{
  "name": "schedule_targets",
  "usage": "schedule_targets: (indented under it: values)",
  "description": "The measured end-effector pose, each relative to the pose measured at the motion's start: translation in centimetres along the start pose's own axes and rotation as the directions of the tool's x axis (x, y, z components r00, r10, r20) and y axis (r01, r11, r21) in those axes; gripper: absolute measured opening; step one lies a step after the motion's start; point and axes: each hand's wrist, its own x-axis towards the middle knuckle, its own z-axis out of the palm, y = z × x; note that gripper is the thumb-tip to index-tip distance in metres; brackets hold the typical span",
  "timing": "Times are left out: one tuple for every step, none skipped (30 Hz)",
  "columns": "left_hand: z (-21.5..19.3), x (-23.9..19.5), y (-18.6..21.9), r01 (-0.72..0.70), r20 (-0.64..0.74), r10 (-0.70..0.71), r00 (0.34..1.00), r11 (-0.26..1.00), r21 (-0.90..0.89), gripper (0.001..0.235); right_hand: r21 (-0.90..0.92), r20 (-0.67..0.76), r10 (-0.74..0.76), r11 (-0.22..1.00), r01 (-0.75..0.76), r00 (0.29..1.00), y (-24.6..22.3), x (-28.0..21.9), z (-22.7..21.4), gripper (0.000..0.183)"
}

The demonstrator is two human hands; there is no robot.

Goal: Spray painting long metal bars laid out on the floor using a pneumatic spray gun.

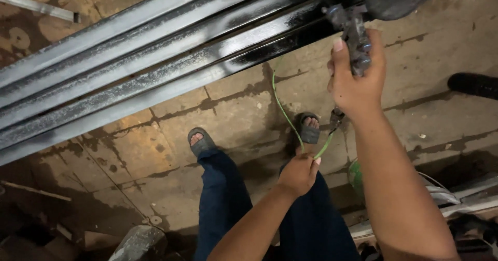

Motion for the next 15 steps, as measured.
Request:
schedule_targets:
  values:
    - [-0.1,-0.1,-0.2,0.017,0.016,-0.017,1.0,1.0,0.003,0.047,-0.005,-0.013,-0.046,0.999,0.046,0.999,0.1,-0.1,0.6,0.02]
    - [-0.2,0.0,-0.4,0.032,0.032,-0.032,0.999,0.999,0.008,0.048,-0.011,-0.029,-0.093,0.996,0.093,0.995,0.2,-0.1,1.2,0.018]
    - [-0.6,-0.2,-0.3,0.031,0.03,-0.032,0.999,0.999,0.006,0.048,-0.012,-0.026,-0.095,0.995,0.094,0.995,0.2,-0.2,1.5,0.018]
    - [-0.9,-0.5,-0.1,0.036,0.045,-0.035,0.998,0.999,-0.009,0.049,-0.005,0.009,-0.113,0.994,0.113,0.994,0.1,-0.3,1.8,0.016]
    - [-1.1,-0.7,0.1,0.04,0.06,-0.038,0.997,0.999,-0.025,0.05,0.002,0.045,-0.131,0.991,0.131,0.99,0.0,-0.4,2.2,0.015]
    - [-1.6,-0.8,0.4,0.043,0.057,-0.041,0.998,0.999,-0.028,0.05,0.002,0.05,-0.13,0.992,0.13,0.99,0.1,-0.5,2.5,0.015]
    - [-2.0,-0.9,0.8,0.081,0.081,-0.079,0.994,0.997,-0.018,0.049,0.009,0.068,-0.129,0.992,0.129,0.989,0.1,-0.5,2.8,0.015]
    - [-2.4,-0.9,1.1,0.116,0.106,-0.114,0.988,0.993,-0.008,0.05,0.015,0.085,-0.13,0.992,0.129,0.988,0.1,-0.6,3.0,0.017]
    - [-1.7,-1.1,0.3,0.117,0.104,-0.115,0.988,0.993,-0.011,0.05,0.014,0.089,-0.13,0.992,0.129,0.988,1.1,-0.3,3.2,0.017]
    - [-1.0,-1.2,-0.5,0.061,0.012,-0.062,0.998,0.997,0.043,0.046,0.026,0.082,-0.173,0.985,0.171,0.982,2.1,0.0,3.4,0.011]
    - [-0.3,-1.3,-1.3,0.008,-0.076,-0.001,0.997,0.995,0.102,0.044,0.039,0.075,-0.215,0.976,0.213,0.974,3.0,0.3,3.5,0.009]
    - [-0.2,-1.2,-1.5,0.011,-0.078,-0.003,0.997,0.995,0.099,0.044,0.038,0.079,-0.214,0.977,0.212,0.974,2.8,0.2,3.8,0.009]
    - [-0.1,-1.1,-1.7,0.013,-0.072,-0.006,0.997,0.994,0.105,0.045,0.039,0.091,-0.209,0.978,0.206,0.974,2.7,0.1,4.1,0.007]
    - [0.0,-1.0,-1.9,0.016,-0.066,-0.009,0.998,0.994,0.112,0.046,0.039,0.102,-0.204,0.979,0.201,0.974,2.5,0.0,4.3,0.005]
    - [0.2,-0.9,-2.2,0.018,-0.068,-0.011,0.998,0.994,0.109,0.046,0.039,0.106,-0.203,0.979,0.2,0.973,2.2,-0.1,4.7,0.005]
